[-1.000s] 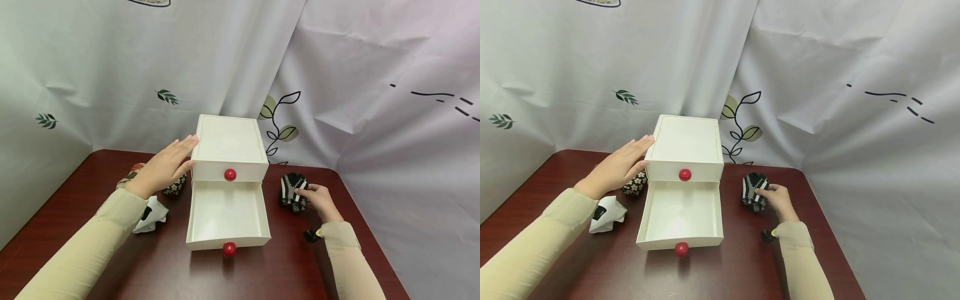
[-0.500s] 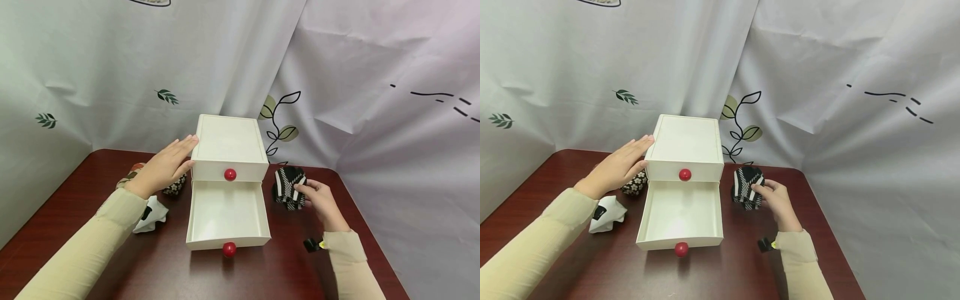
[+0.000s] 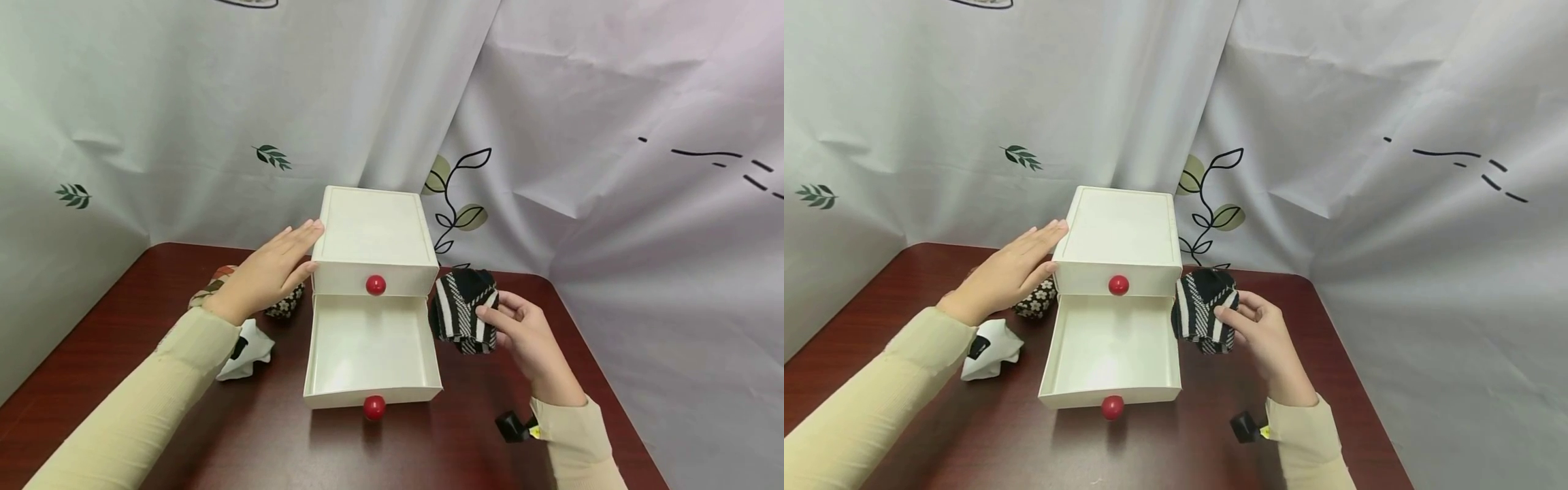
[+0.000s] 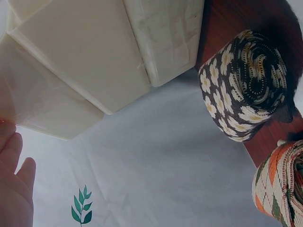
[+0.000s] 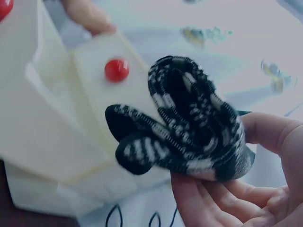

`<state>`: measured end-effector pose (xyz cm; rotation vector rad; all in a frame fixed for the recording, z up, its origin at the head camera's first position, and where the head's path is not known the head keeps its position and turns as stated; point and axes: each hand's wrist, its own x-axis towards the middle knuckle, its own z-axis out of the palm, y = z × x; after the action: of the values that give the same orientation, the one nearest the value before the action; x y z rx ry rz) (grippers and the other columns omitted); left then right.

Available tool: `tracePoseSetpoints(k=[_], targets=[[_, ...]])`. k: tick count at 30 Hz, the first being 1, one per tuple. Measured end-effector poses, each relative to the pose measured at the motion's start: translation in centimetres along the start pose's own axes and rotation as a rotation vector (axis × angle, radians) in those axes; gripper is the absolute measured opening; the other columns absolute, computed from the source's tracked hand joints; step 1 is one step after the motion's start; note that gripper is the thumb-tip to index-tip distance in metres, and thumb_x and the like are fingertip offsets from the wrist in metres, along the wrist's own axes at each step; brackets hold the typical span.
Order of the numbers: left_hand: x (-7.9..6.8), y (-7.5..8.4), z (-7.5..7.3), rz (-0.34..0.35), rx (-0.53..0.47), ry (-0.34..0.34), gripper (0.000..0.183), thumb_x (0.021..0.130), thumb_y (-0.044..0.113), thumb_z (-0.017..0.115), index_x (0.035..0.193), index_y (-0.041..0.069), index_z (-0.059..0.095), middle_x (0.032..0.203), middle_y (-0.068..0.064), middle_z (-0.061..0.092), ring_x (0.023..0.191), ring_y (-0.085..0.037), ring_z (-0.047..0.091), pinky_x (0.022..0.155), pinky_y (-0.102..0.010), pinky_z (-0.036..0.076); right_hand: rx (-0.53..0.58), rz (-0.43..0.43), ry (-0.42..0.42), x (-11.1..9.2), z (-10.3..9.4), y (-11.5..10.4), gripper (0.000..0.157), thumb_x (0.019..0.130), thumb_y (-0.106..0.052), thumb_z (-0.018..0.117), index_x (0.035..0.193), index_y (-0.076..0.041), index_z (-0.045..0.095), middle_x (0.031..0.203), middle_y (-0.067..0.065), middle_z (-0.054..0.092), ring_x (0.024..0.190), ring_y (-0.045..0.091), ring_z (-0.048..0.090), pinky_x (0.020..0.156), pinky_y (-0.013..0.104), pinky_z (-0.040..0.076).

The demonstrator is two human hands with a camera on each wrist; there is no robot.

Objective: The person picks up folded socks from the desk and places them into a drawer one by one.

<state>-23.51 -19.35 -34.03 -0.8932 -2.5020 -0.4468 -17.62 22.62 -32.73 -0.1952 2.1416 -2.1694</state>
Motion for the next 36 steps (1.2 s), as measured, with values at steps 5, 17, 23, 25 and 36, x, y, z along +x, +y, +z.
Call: tracePoseSetpoints(k=[5, 17, 23, 25, 36], targets=[[0.0, 0.0, 0.0, 0.003, -0.002, 0.007, 0.060, 0.107, 0.024, 0.053, 0.157, -0.001, 0.032, 0.160, -0.018, 0.036, 0.149, -0.033, 0.032, 0.125, -0.045, 0.019, 0.003, -0.042, -0.057, -0.9, 1.4, -0.6, 0.020, 0.094, 0.003, 0.063, 0.110, -0.009, 0.065, 0.100, 0.001, 0.075, 0.086, 0.012, 0.072, 0.071, 0.027, 0.061], [0.1, 0.1, 0.1, 0.007, -0.004, 0.008, 0.060, 0.107, 0.024, 0.054, 0.156, -0.002, 0.033, 0.159, -0.019, 0.037, 0.148, -0.034, 0.034, 0.123, -0.050, 0.023, -0.027, 0.041, -0.108, -1.0, 4.8, 0.5, 0.024, 0.088, 0.001, 0.072, 0.111, -0.001, 0.064, 0.094, 0.003, 0.072, 0.082, 0.012, 0.070, 0.074, 0.032, 0.062], [0.1, 0.1, 0.1, 0.013, -0.005, 0.014, 0.060, 0.107, 0.025, 0.053, 0.156, -0.002, 0.033, 0.159, -0.020, 0.037, 0.148, -0.034, 0.034, 0.123, -0.049, 0.023, -0.162, 0.060, -0.064, -0.7, 5.4, 1.6, 0.036, 0.086, -0.004, 0.077, 0.116, 0.007, 0.063, 0.089, 0.004, 0.071, 0.075, 0.010, 0.069, 0.069, 0.027, 0.060], [0.1, 0.0, 0.2, 0.013, -0.005, 0.016, 0.060, 0.107, 0.025, 0.053, 0.156, -0.002, 0.033, 0.159, -0.020, 0.038, 0.148, -0.034, 0.034, 0.123, -0.049, 0.023, -0.199, 0.059, -0.045, -0.6, 5.6, 1.9, 0.037, 0.085, -0.005, 0.078, 0.117, 0.008, 0.064, 0.089, 0.004, 0.072, 0.074, 0.010, 0.069, 0.068, 0.025, 0.059], [0.1, 0.0, 0.1, 0.013, -0.002, 0.016, 0.060, 0.107, 0.026, 0.053, 0.157, -0.001, 0.033, 0.159, -0.019, 0.038, 0.148, -0.033, 0.034, 0.124, -0.046, 0.021, -0.303, 0.051, 0.027, -0.3, 6.1, 2.8, 0.036, 0.081, -0.006, 0.082, 0.113, 0.005, 0.069, 0.087, 0.006, 0.072, 0.070, 0.011, 0.066, 0.062, 0.020, 0.054]])
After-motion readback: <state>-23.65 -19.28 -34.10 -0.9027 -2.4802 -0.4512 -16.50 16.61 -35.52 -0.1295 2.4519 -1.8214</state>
